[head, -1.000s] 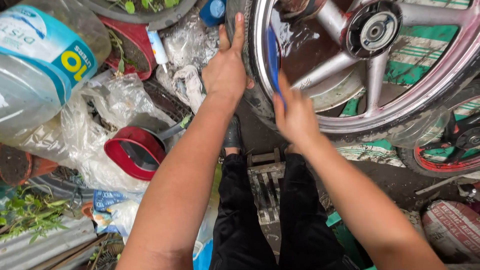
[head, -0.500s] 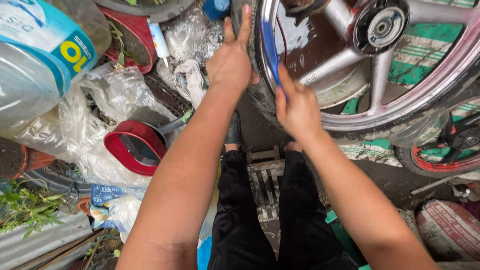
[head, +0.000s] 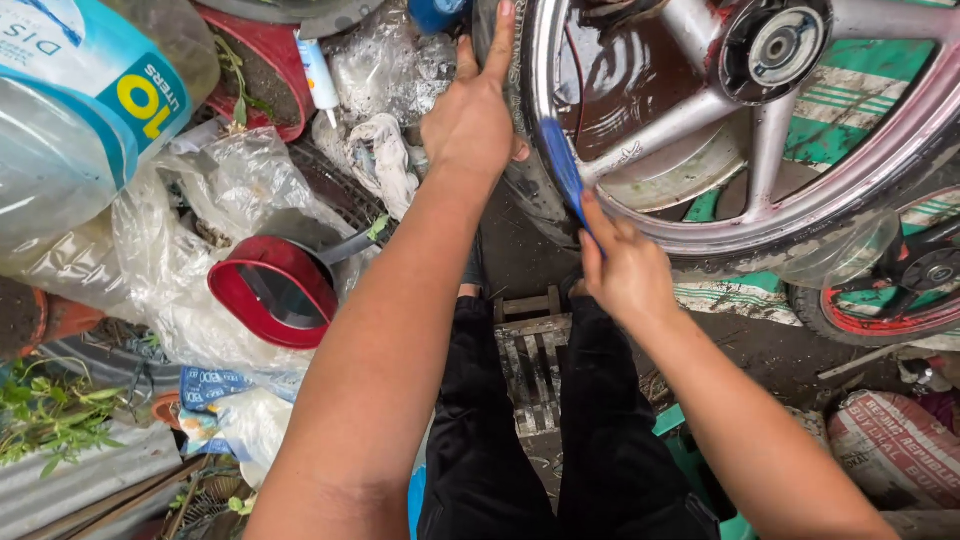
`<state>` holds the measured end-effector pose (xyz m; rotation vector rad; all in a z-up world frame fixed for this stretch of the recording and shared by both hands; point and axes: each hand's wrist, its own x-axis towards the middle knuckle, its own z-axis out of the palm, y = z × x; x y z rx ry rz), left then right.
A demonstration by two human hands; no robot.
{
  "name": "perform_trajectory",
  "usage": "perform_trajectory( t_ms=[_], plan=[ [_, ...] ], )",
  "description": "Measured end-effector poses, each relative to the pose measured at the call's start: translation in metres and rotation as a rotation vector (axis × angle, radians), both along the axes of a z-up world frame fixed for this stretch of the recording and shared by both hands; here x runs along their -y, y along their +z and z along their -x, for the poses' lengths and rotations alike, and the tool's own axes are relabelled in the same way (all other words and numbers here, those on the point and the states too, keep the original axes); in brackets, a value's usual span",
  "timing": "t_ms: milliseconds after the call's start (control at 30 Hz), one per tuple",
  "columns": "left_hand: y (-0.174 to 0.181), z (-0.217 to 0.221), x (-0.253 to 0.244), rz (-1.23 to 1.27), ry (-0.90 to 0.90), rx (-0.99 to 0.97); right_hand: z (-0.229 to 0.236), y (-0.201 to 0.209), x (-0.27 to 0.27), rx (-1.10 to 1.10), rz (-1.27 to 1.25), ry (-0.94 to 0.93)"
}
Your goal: Cleaning a motorcycle wheel rim and spokes using a cloth, a brush, and cleaning liquid
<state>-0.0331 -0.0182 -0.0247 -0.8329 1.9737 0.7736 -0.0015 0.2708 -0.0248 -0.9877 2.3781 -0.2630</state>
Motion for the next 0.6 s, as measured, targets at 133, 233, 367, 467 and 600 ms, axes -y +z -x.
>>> perform_trajectory(
  t_ms=[133,233,367,467,600],
  plan=[
    [-0.003,-0.004,-0.001,0.0,0.022,-0.007,0.006,0.003,0.024,-0.038,-0.002,-0.042],
    [-0.003,0.001,0.0,0.009,0.016,-0.012,0.046,-0.009,0.069,-0.067,0.041,-0.04],
    [-0.005,-0.003,0.001,0.013,0.0,-0.008,0.011,0.014,0.041,-0.035,0.021,-0.016],
    [-0.021,-0.012,-0.008,0.035,0.056,-0.087,-0.019,0.002,-0.004,0.009,0.032,-0.158],
    [-0.007,-0.004,-0.004,0.03,0.032,-0.057,0.043,-0.011,0.071,0.017,0.098,-0.096]
  ],
)
